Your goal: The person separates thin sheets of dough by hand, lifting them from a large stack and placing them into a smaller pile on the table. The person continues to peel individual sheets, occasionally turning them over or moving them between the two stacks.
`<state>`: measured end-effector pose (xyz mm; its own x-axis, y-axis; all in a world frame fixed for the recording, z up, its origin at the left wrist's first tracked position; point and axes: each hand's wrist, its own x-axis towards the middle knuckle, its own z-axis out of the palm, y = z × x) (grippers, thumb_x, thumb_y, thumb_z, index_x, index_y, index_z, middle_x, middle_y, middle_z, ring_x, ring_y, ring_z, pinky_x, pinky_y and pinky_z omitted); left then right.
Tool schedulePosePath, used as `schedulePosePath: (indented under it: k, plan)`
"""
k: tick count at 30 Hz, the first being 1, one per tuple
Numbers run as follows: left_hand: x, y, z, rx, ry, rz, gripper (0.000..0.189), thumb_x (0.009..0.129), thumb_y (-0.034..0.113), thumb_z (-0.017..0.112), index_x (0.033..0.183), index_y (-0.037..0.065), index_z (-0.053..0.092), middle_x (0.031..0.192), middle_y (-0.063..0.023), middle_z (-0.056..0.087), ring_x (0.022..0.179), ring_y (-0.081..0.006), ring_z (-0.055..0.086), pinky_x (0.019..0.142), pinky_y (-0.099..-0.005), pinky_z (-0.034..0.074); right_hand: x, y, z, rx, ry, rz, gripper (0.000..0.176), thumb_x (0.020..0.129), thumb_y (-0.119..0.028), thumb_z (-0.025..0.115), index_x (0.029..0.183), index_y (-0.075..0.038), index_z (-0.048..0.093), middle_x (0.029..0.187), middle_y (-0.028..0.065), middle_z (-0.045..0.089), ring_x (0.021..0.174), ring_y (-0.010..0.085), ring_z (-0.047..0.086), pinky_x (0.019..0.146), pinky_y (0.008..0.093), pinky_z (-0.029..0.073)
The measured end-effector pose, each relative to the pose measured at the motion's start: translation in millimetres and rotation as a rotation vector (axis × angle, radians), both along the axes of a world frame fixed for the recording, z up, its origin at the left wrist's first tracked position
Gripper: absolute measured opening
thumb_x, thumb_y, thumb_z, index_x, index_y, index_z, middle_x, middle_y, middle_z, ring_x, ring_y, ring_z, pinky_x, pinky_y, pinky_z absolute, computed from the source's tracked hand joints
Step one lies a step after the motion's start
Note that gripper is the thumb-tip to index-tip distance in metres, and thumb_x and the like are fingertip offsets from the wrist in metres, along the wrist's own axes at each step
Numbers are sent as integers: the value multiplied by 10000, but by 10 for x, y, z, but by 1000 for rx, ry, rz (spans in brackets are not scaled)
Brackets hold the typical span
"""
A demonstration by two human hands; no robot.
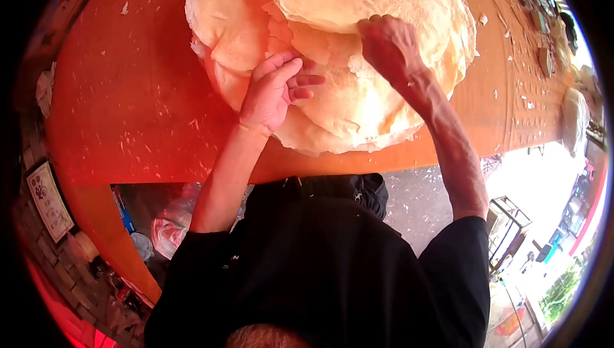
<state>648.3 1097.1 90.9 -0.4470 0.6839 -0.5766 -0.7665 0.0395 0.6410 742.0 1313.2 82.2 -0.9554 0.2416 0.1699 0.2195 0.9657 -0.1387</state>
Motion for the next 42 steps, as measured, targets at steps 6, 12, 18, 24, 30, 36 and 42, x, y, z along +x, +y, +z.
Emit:
schedulePosePath:
  k: [6,12,18,24,30,36,42]
  plan:
    - [158,144,20,53,40,-114,209,955,154,523,1115,24,563,1023,-82,649,753,-195,680,496,-207,462,381,-39,61,-75,139,-39,240,751,-4,623,974,-70,681,905,84,682,883,271,644,718,379,534]
    - [161,264,-80,168,-127,-147,89,936,115,518,985,41,528,956,-77,647,657,-213,668,418,-207,357,337,-266,46,-110,158,49,285,759,-100,653,1042,-71,645,946,102,652,910,301,614,757,405,505]
    - [189,319,-118,279,-79,-84,104,920,78,512,1016,39,517,831,-40,588,648,-185,655,417,-207,361,417,-341,-159,-16,196,-123,403,745,-96,648,1142,-107,583,1209,127,577,1156,329,530,931,452,441]
    - [409,-159,89,35,18,-76,183,934,93,510,1095,12,542,935,-93,646,662,-151,637,460,-195,390,254,156,428,151,293,-111,152,849,-60,548,896,-143,668,692,68,661,552,219,623,492,357,493]
    - [551,-774,-211,-118,165,-8,327,939,143,552,1194,-56,505,1017,-140,631,811,-191,663,531,-219,471,547,-309,1185,259,363,0,211,791,-20,543,885,-156,674,763,77,669,679,246,639,578,385,502]
    - [618,-647,-119,16,-15,6,209,950,121,547,1127,11,563,1023,-96,656,883,-216,688,628,-238,556,765,-671,90,-157,49,-62,128,728,-26,537,766,-81,646,717,116,648,710,318,641,597,442,491]
    - [738,-532,-108,4,-119,-182,156,958,121,531,1071,19,563,1001,-106,658,798,-214,689,518,-220,486,1104,-730,100,-243,69,-58,279,695,5,576,928,-89,696,839,106,682,798,311,649,692,406,523]
